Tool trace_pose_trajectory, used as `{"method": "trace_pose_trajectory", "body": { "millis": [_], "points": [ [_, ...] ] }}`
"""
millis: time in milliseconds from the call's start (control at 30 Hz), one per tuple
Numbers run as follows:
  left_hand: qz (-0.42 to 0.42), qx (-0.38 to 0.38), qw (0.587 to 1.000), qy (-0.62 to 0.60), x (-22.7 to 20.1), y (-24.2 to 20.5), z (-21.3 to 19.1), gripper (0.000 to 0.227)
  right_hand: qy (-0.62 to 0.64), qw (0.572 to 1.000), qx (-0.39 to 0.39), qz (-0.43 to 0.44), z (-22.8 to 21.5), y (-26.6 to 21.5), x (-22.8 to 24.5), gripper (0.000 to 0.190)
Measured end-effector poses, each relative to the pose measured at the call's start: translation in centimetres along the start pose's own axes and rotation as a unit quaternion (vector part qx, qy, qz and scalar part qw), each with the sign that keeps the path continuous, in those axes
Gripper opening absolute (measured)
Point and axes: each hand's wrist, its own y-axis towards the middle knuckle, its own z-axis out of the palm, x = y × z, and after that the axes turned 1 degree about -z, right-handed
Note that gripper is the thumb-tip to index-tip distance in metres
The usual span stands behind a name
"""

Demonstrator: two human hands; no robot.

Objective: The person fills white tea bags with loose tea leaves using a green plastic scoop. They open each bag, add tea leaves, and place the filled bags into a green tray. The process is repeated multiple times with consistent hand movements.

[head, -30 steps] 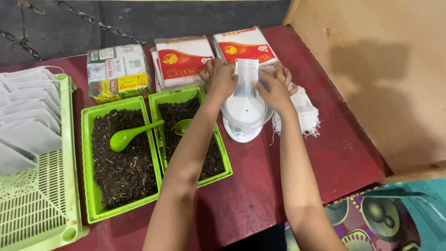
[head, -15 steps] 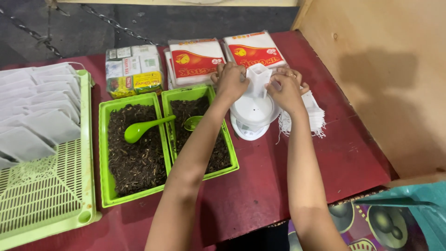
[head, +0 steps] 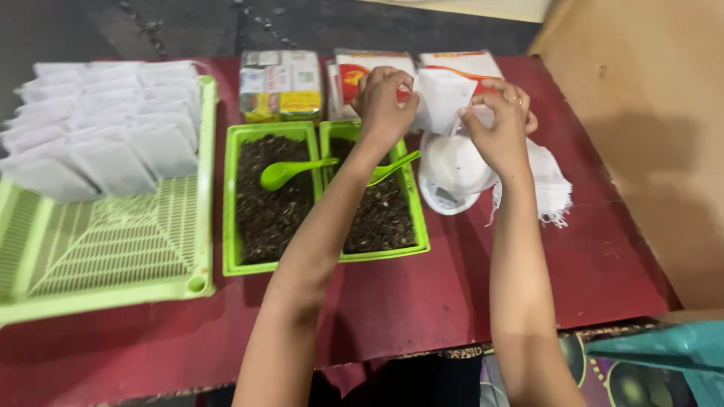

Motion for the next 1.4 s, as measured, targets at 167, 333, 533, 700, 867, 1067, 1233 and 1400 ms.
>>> {"method": "trace_pose_trajectory", "body": {
  "millis": [167, 333, 533, 700, 867, 1067, 1233, 1400],
  "points": [
    [0.001, -0.091, 0.996, -0.005, 2.0, -0.6, -8.1, 0.011, 0.031, 0.997, 0.026, -0.058, 2.6, 2.2, 6.4, 0.017],
    [0.001, -0.137, 0.991, -0.001, 5.5, -1.8, -15.6, 0.008, 0.002, 0.99, 0.011, -0.141, 7.0, 3.5, 12.6, 0.01],
    [-0.049, -0.16, 0.984, 0.058, 9.2, -3.5, -23.5, 0.008, 0.031, 0.986, 0.062, -0.152, 13.1, 3.4, 20.0, 0.006],
    [-0.114, -0.206, 0.964, 0.122, 12.7, -4.8, -27.9, 0.005, 0.062, 0.982, 0.074, -0.162, 18.2, 3.3, 24.9, 0.007],
    [-0.16, -0.224, 0.948, 0.161, 16.6, -6.0, -31.2, 0.006, 0.105, 0.973, 0.144, -0.146, 21.4, 2.9, 29.2, 0.006],
    [-0.173, -0.216, 0.928, 0.25, 18.9, -7.0, -33.5, 0.006, 0.1, 0.962, 0.229, -0.112, 23.5, 1.7, 32.6, 0.013],
    [-0.169, -0.192, 0.916, 0.309, 20.7, -7.4, -34.0, 0.006, 0.092, 0.954, 0.265, -0.107, 26.0, 0.3, 33.5, 0.011],
    [-0.191, -0.135, 0.914, 0.332, 24.7, -7.4, -33.3, 0.005, 0.049, 0.958, 0.254, -0.125, 27.9, -0.5, 32.9, 0.006]
  ]
}}
